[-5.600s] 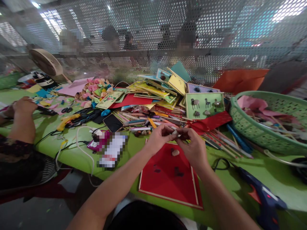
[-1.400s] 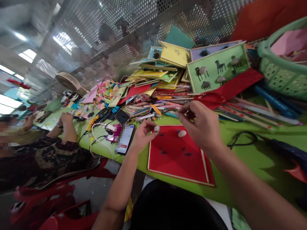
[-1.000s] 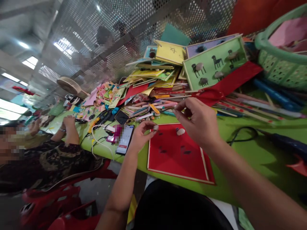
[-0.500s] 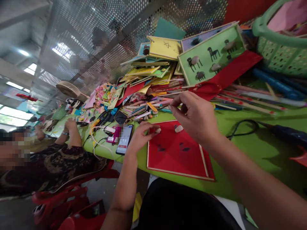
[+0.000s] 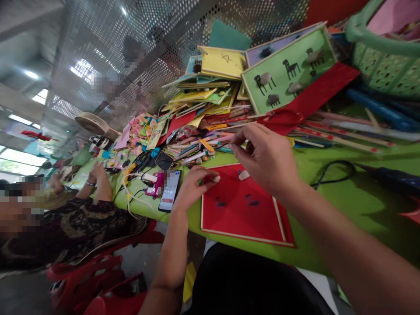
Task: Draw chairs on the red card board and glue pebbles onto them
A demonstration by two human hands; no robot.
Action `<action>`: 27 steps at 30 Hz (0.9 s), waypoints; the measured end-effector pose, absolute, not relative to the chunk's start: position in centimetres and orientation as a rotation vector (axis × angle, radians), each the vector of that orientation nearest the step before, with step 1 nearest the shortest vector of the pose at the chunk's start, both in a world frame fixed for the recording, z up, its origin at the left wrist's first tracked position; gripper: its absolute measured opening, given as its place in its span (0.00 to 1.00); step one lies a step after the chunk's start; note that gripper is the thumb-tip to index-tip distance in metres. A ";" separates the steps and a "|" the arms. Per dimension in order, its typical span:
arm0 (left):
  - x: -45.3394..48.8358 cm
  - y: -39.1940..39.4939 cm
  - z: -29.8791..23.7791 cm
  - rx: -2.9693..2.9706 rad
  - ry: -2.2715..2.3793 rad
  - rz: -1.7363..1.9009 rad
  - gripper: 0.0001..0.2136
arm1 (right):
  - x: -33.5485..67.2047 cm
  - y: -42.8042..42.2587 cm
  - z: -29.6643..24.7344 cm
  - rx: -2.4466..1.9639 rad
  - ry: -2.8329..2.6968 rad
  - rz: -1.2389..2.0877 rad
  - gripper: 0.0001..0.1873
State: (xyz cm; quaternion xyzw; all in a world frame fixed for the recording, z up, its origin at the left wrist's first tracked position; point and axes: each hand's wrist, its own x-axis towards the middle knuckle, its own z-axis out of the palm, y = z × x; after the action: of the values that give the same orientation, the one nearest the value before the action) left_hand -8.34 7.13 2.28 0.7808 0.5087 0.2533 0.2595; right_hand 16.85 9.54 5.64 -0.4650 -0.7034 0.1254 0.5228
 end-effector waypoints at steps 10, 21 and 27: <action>-8.2 7.1 2.6 2.172 1.355 0.696 0.06 | 16.7 9.6 5.5 -1.119 -1.684 0.259 0.04; -9.0 7.1 2.0 2.147 1.374 0.840 0.15 | 17.1 9.9 5.1 -1.141 -1.639 0.242 0.03; -9.4 7.0 2.6 2.116 1.433 0.965 0.08 | 17.7 10.2 5.0 -1.201 -1.451 0.325 0.04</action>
State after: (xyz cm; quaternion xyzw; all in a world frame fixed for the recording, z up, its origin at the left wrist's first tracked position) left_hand -9.45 7.04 2.58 0.7585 0.5134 0.3460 0.2034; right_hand 17.68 10.17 5.02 -0.5133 -0.6199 0.1389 0.5770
